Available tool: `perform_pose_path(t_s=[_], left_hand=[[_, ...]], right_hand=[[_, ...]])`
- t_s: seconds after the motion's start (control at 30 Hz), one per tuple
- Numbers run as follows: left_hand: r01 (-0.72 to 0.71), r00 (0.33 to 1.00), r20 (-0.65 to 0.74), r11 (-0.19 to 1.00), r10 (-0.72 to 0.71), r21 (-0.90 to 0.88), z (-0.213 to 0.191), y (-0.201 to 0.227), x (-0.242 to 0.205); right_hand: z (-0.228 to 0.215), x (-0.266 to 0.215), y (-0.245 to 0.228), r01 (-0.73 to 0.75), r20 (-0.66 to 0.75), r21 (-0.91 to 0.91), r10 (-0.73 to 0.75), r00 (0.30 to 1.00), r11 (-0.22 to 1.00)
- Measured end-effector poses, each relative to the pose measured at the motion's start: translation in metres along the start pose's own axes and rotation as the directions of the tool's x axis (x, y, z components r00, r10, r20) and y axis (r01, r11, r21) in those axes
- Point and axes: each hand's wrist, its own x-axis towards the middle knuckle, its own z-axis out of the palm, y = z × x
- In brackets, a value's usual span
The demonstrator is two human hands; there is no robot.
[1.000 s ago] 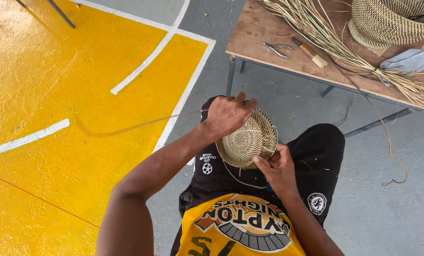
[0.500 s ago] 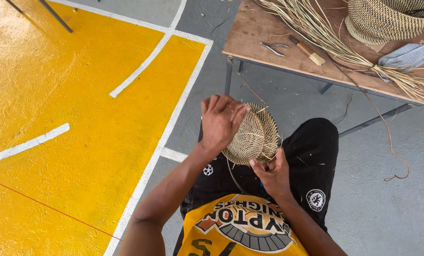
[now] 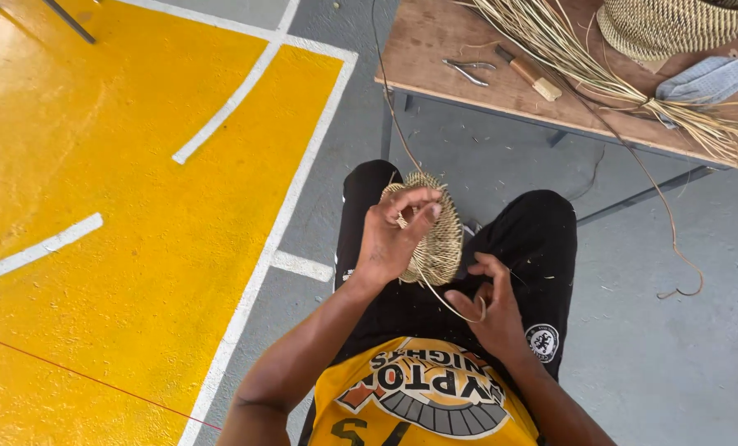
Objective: Weaving a small basket using dried fibers on a lap.
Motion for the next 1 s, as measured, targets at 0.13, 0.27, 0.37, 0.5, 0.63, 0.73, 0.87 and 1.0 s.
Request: perform_pose_path(t_s=[0.13, 0.27, 0.37, 0.5, 0.63, 0.73, 0.87, 1.0], left_hand=[[0.208, 0.978, 0.061, 0.949, -0.199, -0.238, -0.005, -0.006, -0.006], [0.122, 0.992, 0.018, 0.938, -0.123, -0.324, -0.012, -0.002, -0.008], [0.156, 0.986, -0.003, 0.931, -0.166, -0.329, -0.025, 0.013, -0.011], [0.169, 0.984, 0.018, 0.914, -0.175, -0.370, -0.030, 0.021, -0.019], [0.124, 0.992, 0.043, 0.930, -0.116, -0.345, -0.017, 0.026, -0.020], [0.123, 0.992, 0.068, 0.941, -0.107, -0.315, -0.005, 0.020, -0.016], [0.146, 0.989, 0.081, 0.928, -0.126, -0.342, 0.002, 0.009, -0.015], [0.197, 0.980, 0.104, 0.911, -0.171, -0.363, 0.006, -0.004, -0.015]], right_hand=[[-0.010, -0.028, 0.039, -0.240, 0.031, 0.089, 0.238, 0.971, 0.967], [-0.008, -0.026, 0.043, -0.335, 0.226, 0.010, 0.324, 0.919, 0.942], [-0.023, 0.014, 0.037, -0.248, 0.249, -0.132, 0.274, 0.929, 0.960], [-0.084, 0.136, 0.010, -0.008, 0.000, -0.293, 0.009, 1.000, 0.956], [-0.115, 0.264, -0.009, 0.299, -0.009, -0.619, -0.387, 0.922, 0.726], [-0.117, 0.342, 0.018, 0.159, -0.084, -0.665, -0.284, 0.955, 0.730], [-0.111, 0.377, 0.050, 0.288, 0.016, -0.790, -0.452, 0.892, 0.541], [-0.113, 0.357, 0.034, 0.397, 0.022, -0.837, -0.702, 0.712, 0.377]])
